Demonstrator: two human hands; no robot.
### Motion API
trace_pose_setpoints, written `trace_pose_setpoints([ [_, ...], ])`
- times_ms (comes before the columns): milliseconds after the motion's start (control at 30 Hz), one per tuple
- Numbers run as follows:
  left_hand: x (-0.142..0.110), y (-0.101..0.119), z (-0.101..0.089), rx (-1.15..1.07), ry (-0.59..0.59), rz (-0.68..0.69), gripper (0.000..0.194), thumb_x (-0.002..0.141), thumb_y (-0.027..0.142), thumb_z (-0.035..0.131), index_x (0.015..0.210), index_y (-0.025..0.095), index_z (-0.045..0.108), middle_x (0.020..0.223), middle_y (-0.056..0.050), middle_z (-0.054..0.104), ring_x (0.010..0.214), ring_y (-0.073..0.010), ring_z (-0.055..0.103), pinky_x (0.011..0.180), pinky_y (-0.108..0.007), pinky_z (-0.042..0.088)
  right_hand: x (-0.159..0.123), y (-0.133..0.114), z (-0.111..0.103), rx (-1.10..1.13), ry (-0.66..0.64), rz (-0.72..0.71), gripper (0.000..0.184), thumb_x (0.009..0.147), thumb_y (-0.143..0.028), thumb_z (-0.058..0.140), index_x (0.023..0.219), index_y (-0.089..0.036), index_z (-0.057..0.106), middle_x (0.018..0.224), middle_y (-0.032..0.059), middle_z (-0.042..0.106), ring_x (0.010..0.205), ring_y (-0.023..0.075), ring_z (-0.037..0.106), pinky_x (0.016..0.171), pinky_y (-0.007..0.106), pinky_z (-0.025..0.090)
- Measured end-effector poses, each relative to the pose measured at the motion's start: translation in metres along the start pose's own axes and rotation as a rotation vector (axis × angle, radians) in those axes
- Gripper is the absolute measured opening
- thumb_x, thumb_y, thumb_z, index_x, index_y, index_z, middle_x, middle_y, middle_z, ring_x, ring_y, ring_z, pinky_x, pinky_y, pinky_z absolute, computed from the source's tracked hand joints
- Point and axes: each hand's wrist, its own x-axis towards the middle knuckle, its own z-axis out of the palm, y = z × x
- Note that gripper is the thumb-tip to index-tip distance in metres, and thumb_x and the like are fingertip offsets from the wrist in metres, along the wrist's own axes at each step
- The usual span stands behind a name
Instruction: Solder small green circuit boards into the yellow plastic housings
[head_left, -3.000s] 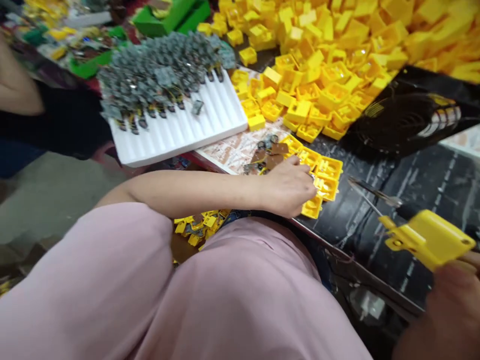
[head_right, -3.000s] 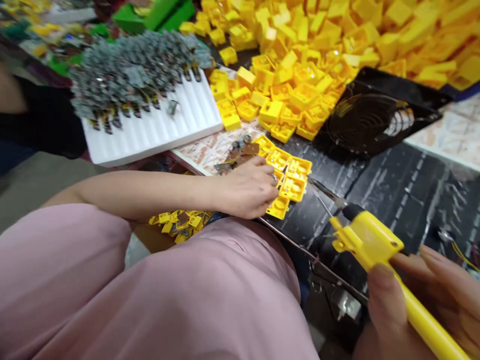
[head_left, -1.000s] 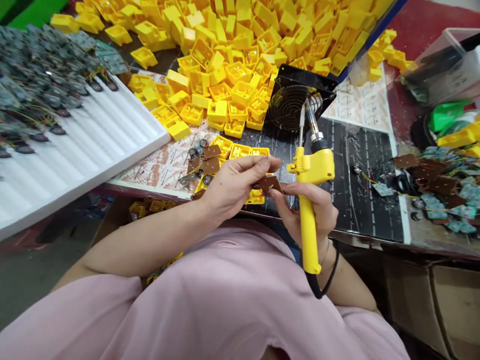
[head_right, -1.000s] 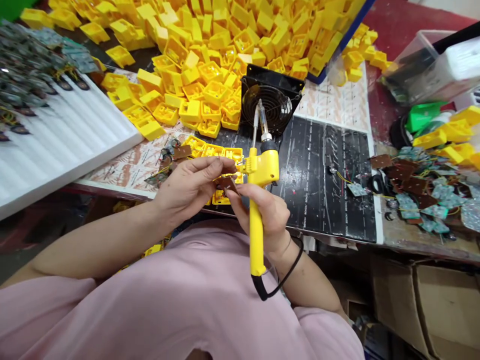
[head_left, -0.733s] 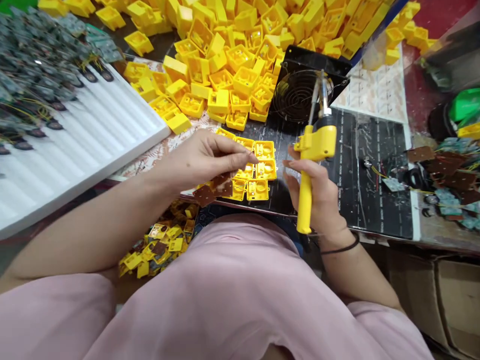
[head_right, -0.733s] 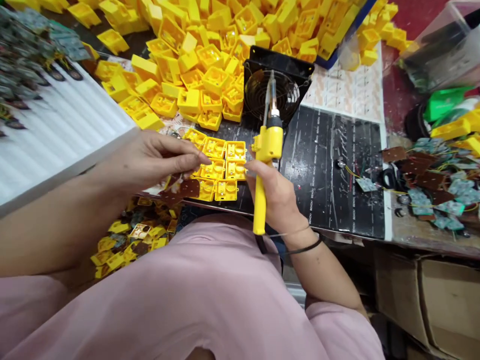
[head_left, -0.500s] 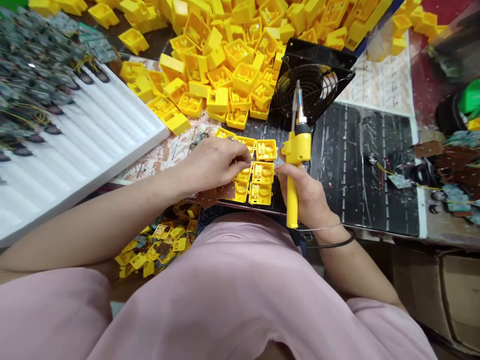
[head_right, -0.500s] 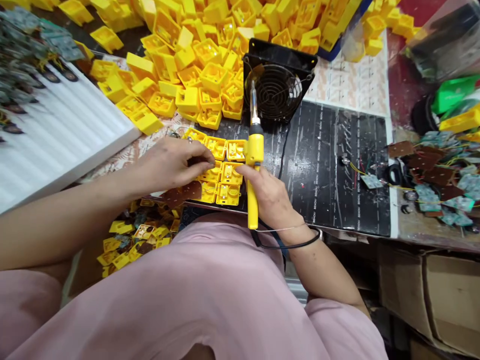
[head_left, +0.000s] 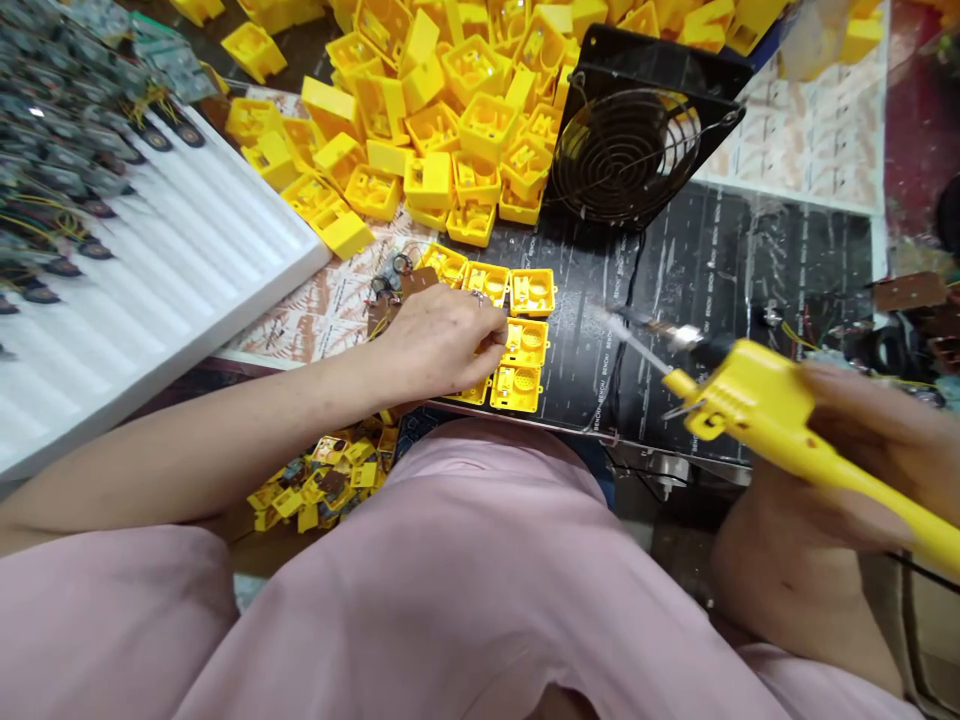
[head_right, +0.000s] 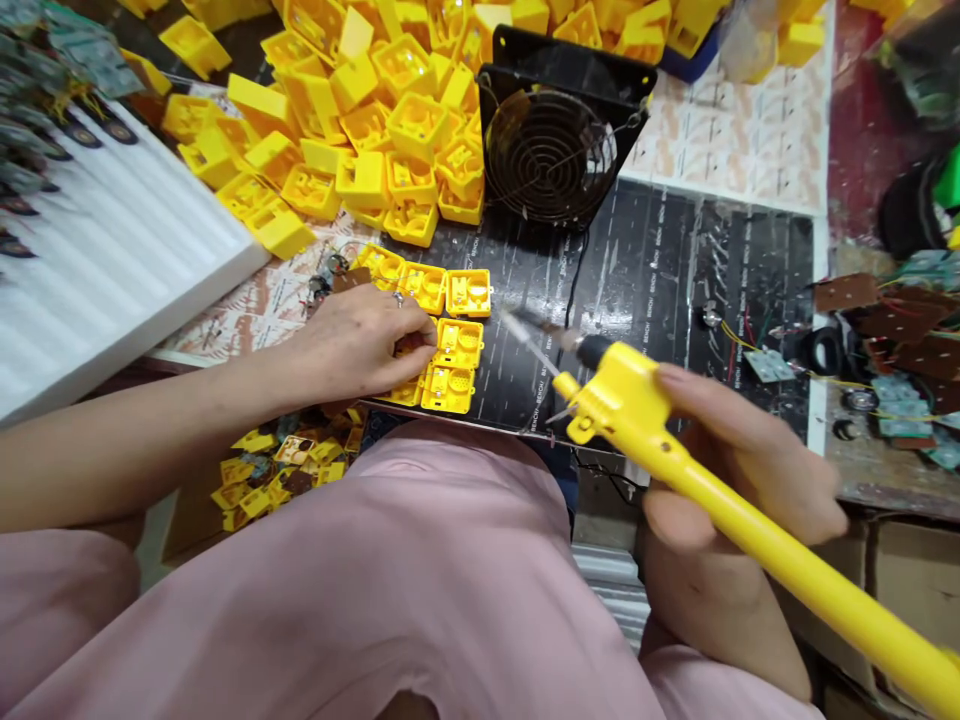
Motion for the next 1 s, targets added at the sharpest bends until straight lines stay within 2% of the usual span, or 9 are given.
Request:
trace_pose_setpoints([
  [67,0.002,0.001,-0.001,0.016,-0.027,0.003,0.032,0.094,0.028,0.051,0.095,0.019,0.081,0.082,-0.008,0.079,0.084,-0.0264,0.075,0.075,-0.035,0.051,0.007,0.012,0.006,0.010,-0.062,-0.127,0.041,0.100,-0.045,0.076,0.139,-0.035,0.074,0.103,0.0032,0.083,0.077,0.0238,0.080,0.057,0.033,0.066],
  [167,0.005,0.001,-0.003,0.033,-0.026,0.019,0.032,0.093,0.027,0.050,0.094,0.018,0.081,0.085,-0.009,0.079,0.086,-0.0279,0.075,0.080,-0.038,0.053,0.023,0.025,0.017,0.078,-0.185,-0.262,0.047,0.091,-0.027,0.086,0.137,-0.031,0.074,0.090,0.0004,0.083,0.069,0.0192,0.079,0.057,0.026,0.066],
  [267,0.007,0.000,-0.003,0.045,0.002,0.045,0.030,0.090,0.028,0.052,0.090,0.019,0.080,0.085,-0.008,0.078,0.087,-0.0268,0.075,0.084,-0.039,0.053,0.034,0.026,0.027,0.206,-0.245,-0.346,0.029,0.091,-0.021,0.087,0.118,-0.024,0.077,0.077,-0.0011,0.079,0.062,0.0158,0.077,0.057,0.021,0.065],
  [367,0.008,0.001,-0.004,0.057,-0.016,0.057,0.030,0.090,0.029,0.051,0.088,0.020,0.079,0.086,-0.008,0.078,0.088,-0.0261,0.074,0.086,-0.039,0.053,0.039,0.024,0.033,0.240,-0.293,-0.354,0.017,0.090,-0.022,0.088,0.099,-0.024,0.075,0.077,-0.0020,0.079,0.062,0.0144,0.077,0.057,0.019,0.064],
  [567,0.010,0.004,-0.008,0.042,-0.059,0.039,0.026,0.088,0.028,0.054,0.084,0.020,0.078,0.083,-0.008,0.076,0.089,-0.0274,0.074,0.089,-0.041,0.053,0.054,0.020,0.034,0.169,-0.376,-0.517,0.022,0.093,-0.023,0.088,0.088,-0.019,0.066,0.073,-0.0005,0.076,0.061,0.0105,0.074,0.058,0.015,0.062],
  [767,0.011,0.004,-0.009,0.019,-0.082,0.026,0.024,0.087,0.027,0.055,0.085,0.020,0.078,0.083,-0.006,0.075,0.092,-0.0264,0.074,0.092,-0.039,0.053,0.060,0.018,0.026,0.145,-0.451,-0.461,0.014,0.096,-0.021,0.083,0.092,-0.020,0.070,0.079,0.0013,0.077,0.065,0.0131,0.076,0.060,0.019,0.064],
  [900,0.011,0.005,-0.009,0.014,-0.081,0.025,0.024,0.087,0.027,0.054,0.083,0.019,0.077,0.082,-0.007,0.074,0.092,-0.0280,0.074,0.092,-0.041,0.054,0.060,0.018,0.026,0.186,-0.451,-0.514,0.017,0.092,-0.020,0.087,0.095,-0.025,0.071,0.078,-0.0025,0.077,0.065,0.0137,0.076,0.062,0.021,0.065],
  [967,0.011,0.005,-0.009,0.027,-0.082,0.024,0.024,0.087,0.026,0.054,0.083,0.019,0.076,0.081,-0.008,0.073,0.091,-0.0281,0.074,0.090,-0.040,0.054,0.058,0.018,0.021,0.170,-0.478,-0.455,0.010,0.099,-0.026,0.080,0.094,-0.026,0.071,0.079,-0.0013,0.077,0.068,0.0135,0.076,0.065,0.023,0.066],
  [1000,0.011,0.005,-0.009,0.038,-0.085,0.026,0.024,0.087,0.026,0.054,0.083,0.019,0.076,0.082,-0.008,0.074,0.091,-0.0278,0.074,0.089,-0.040,0.054,0.056,0.018,0.018,0.155,-0.479,-0.398,0.013,0.104,-0.030,0.074,0.092,-0.025,0.072,0.078,-0.0001,0.077,0.070,0.0133,0.076,0.067,0.023,0.066],
])
